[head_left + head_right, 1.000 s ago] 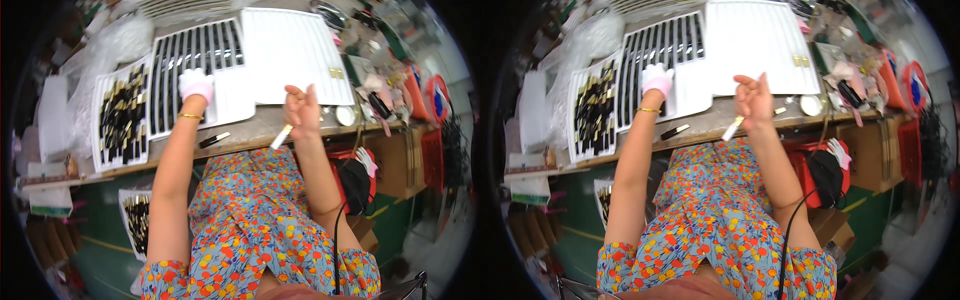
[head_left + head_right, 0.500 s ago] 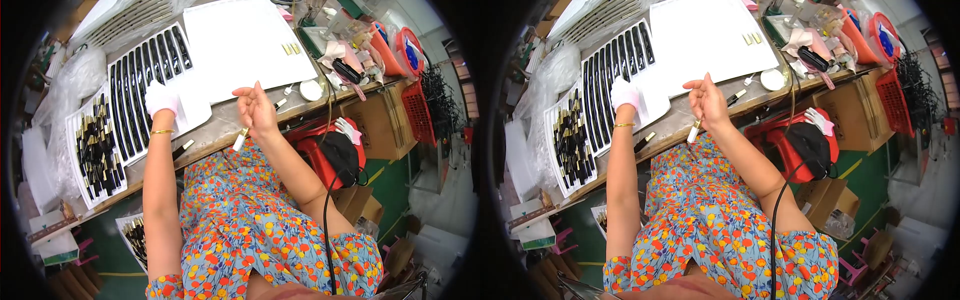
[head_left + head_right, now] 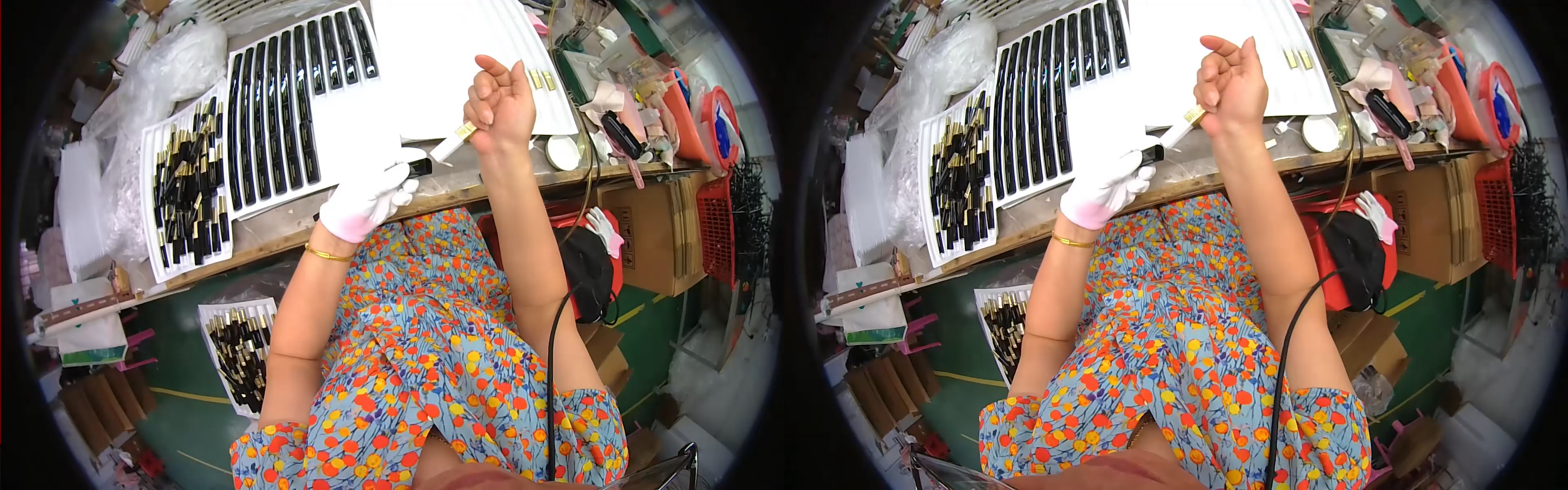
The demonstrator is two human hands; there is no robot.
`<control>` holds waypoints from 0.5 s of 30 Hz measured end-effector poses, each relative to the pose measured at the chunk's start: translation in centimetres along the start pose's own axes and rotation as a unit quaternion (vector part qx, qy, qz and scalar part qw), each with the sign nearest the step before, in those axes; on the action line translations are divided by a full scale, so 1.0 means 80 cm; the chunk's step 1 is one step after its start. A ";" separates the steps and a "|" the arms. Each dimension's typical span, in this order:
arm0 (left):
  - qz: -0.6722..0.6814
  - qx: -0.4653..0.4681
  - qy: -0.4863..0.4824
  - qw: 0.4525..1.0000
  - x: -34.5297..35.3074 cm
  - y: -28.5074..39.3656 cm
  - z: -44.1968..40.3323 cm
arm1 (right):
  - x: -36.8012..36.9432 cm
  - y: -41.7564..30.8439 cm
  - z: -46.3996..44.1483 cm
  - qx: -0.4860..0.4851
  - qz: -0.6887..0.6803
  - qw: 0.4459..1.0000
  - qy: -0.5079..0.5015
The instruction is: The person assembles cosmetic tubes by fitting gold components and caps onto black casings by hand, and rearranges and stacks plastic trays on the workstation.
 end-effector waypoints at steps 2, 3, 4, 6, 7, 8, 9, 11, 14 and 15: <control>0.029 -0.002 -0.008 1.000 -0.001 -0.003 -0.001 | 0.001 0.009 0.000 0.006 -0.011 1.000 -0.002; 0.056 -0.004 -0.017 0.998 -0.002 -0.004 -0.001 | 0.000 0.012 0.001 0.010 -0.011 1.000 -0.002; 0.057 -0.002 -0.014 0.998 0.001 -0.005 -0.001 | -0.001 0.015 0.004 -0.002 0.000 1.000 0.020; 0.034 0.035 0.048 0.998 0.006 -0.004 -0.004 | -0.001 0.017 0.008 -0.011 0.010 0.999 0.041; 0.035 0.036 0.050 0.997 0.006 -0.005 -0.003 | -0.001 0.015 0.011 -0.049 0.023 0.997 0.058; 0.030 0.024 0.049 0.998 0.004 -0.008 -0.003 | -0.001 0.012 0.013 -0.087 0.036 0.993 0.074; 0.026 0.011 0.047 0.999 0.004 -0.011 -0.002 | 0.000 0.012 0.012 -0.085 0.036 0.993 0.073; 0.030 0.002 0.066 0.997 0.006 -0.010 0.001 | 0.000 0.009 0.012 -0.086 0.039 0.995 0.040; -0.002 -0.016 -0.035 0.999 -0.002 -0.010 0.001 | -0.001 0.009 0.011 -0.068 0.037 0.997 0.028; -0.011 -0.031 -0.037 0.999 -0.001 -0.011 0.002 | -0.001 0.010 0.011 -0.065 0.037 0.997 0.022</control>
Point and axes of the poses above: each hand's wrist, its own z-axis away from the middle knuckle, its own x-axis out of the palm, y = z × x, the point moved 3 cm from there along -z, towards the middle knuckle
